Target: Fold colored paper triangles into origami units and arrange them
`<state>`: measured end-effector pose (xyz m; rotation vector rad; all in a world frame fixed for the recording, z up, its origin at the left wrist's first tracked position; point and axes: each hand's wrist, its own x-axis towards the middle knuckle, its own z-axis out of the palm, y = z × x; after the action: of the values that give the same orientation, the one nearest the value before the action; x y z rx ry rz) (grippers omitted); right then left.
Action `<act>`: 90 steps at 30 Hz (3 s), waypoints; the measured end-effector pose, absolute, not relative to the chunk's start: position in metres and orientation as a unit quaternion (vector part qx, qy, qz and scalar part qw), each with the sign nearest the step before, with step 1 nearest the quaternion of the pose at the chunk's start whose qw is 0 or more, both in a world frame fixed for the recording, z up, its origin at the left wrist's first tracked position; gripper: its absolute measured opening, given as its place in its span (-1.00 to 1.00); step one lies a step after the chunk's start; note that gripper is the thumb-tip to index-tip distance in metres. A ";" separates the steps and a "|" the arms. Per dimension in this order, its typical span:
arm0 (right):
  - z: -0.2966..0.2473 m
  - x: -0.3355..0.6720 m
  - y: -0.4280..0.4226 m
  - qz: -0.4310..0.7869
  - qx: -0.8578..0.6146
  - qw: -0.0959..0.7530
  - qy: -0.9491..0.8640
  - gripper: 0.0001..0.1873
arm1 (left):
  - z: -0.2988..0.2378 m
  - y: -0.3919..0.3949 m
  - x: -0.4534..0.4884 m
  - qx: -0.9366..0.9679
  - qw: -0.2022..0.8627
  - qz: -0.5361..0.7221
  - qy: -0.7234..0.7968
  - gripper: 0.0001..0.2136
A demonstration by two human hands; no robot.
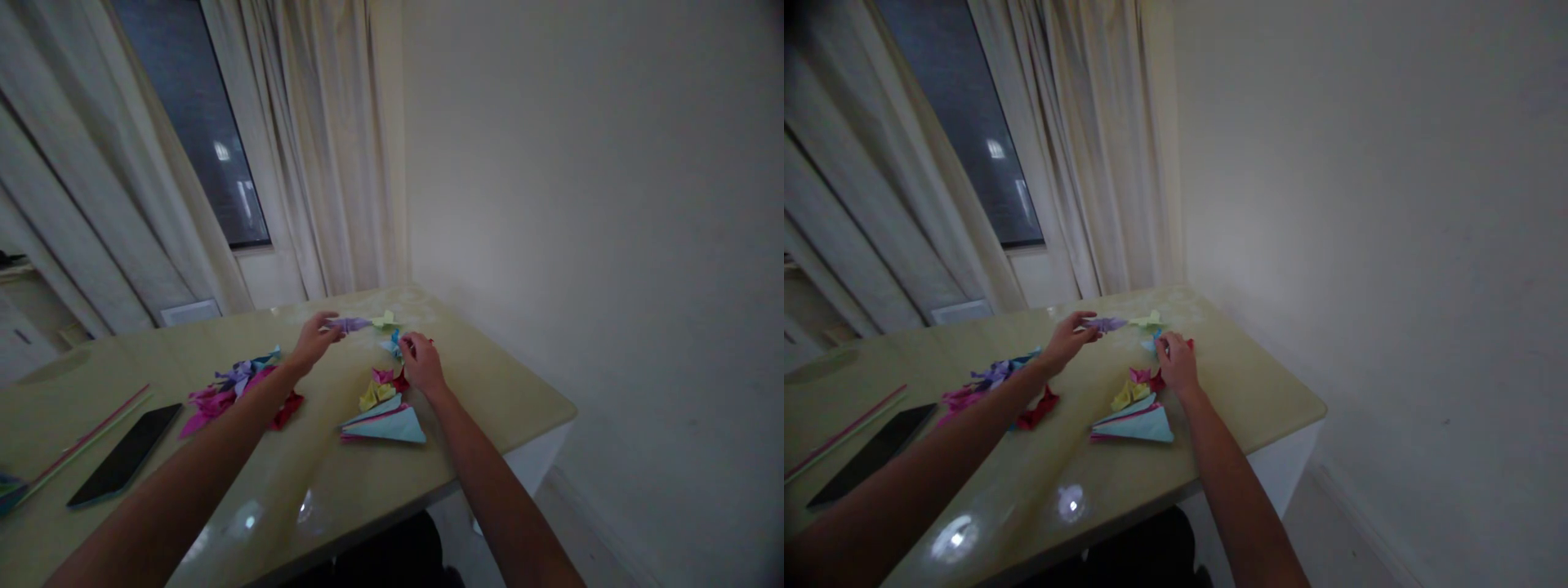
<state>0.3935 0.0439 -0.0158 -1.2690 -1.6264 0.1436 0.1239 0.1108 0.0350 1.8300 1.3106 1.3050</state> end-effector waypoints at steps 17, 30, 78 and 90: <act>-0.023 0.396 0.049 0.073 -0.441 0.541 -0.712 -0.78 | 0.017 0.086 0.168 0.785 0.208 0.331 0.480 -0.62; 0.012 0.364 0.074 -0.085 -0.563 0.290 -0.769 -0.74 | 0.020 0.061 -0.003 0.699 -0.047 0.035 0.713 -0.76; -0.031 0.453 0.001 0.205 -0.519 0.437 -0.705 -0.87 | 0.013 -0.008 0.075 0.788 0.006 0.158 0.596 -0.60; -0.032 0.433 0.002 0.258 -0.489 0.408 -0.726 -0.84 | -0.008 -0.001 0.060 0.816 0.047 0.099 0.568 -0.80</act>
<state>0.4326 0.0019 -0.0322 -1.2319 -1.8308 0.6508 0.0600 -0.0007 -0.0080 2.4889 1.7326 0.3012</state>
